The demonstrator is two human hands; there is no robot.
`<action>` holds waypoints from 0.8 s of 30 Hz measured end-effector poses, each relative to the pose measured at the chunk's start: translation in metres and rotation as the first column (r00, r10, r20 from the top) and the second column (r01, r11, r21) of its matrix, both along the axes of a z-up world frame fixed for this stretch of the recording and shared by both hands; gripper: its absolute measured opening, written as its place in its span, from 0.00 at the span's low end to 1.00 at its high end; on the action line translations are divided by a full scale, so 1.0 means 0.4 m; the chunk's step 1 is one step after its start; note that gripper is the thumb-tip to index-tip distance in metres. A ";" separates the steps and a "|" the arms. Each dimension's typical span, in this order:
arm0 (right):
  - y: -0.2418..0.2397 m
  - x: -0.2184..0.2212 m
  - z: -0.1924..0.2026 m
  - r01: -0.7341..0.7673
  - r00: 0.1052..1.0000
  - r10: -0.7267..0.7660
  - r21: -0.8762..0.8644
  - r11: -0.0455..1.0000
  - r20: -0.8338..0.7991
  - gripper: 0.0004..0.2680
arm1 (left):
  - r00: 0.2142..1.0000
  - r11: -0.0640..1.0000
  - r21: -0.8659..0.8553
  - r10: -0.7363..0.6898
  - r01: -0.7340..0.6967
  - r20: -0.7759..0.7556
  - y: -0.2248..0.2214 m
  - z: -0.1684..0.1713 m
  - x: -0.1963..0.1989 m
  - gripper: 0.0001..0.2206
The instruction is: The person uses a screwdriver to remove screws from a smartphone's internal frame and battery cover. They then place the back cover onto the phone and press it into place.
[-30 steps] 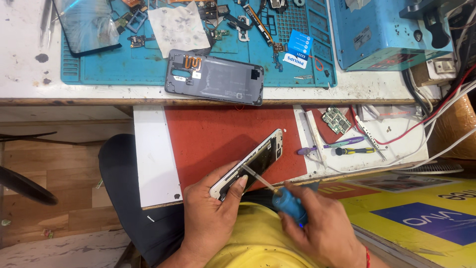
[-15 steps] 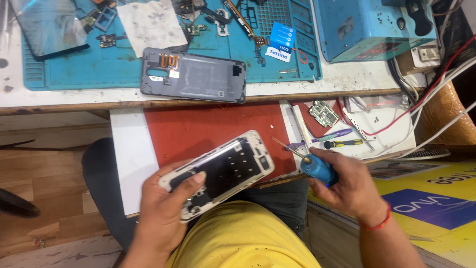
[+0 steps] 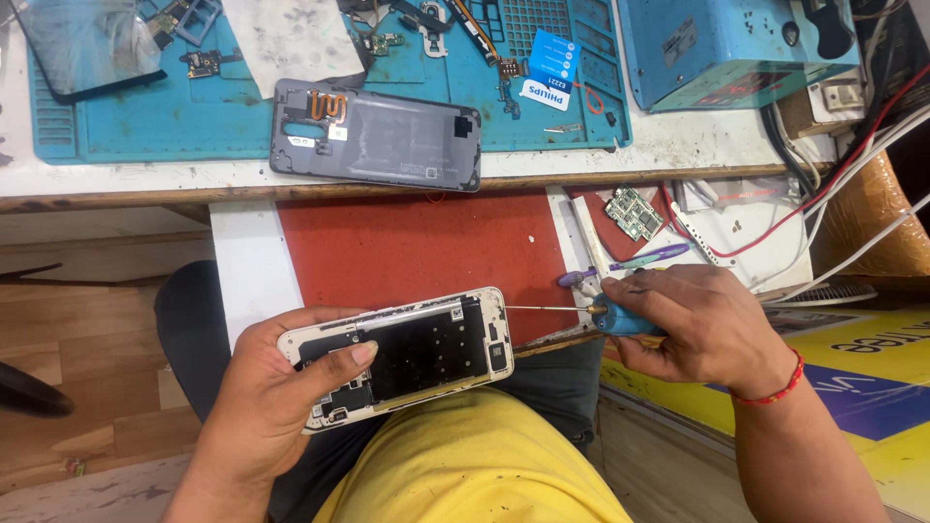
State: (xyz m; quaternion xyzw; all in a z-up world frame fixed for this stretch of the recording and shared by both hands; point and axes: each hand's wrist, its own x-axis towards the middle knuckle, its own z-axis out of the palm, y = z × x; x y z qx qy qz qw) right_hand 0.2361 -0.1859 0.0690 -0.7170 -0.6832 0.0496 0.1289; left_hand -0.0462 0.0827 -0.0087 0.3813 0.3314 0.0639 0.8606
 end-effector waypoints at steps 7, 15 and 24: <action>0.010 -0.009 0.014 0.039 0.999 -0.040 -0.078 0.996 -0.008 0.19 | 1.000 0.999 0.034 0.007 -0.006 -0.006 0.006 -0.001 -0.004 0.13; 0.010 -0.005 0.009 0.029 0.999 -0.032 -0.111 0.993 -0.029 0.18 | 1.000 0.998 0.062 -0.012 0.014 -0.026 0.013 0.003 -0.005 0.13; 0.007 0.002 0.006 0.008 0.996 -0.018 -0.115 0.993 -0.089 0.19 | 1.000 0.998 0.068 -0.009 0.009 -0.008 0.013 -0.003 -0.004 0.13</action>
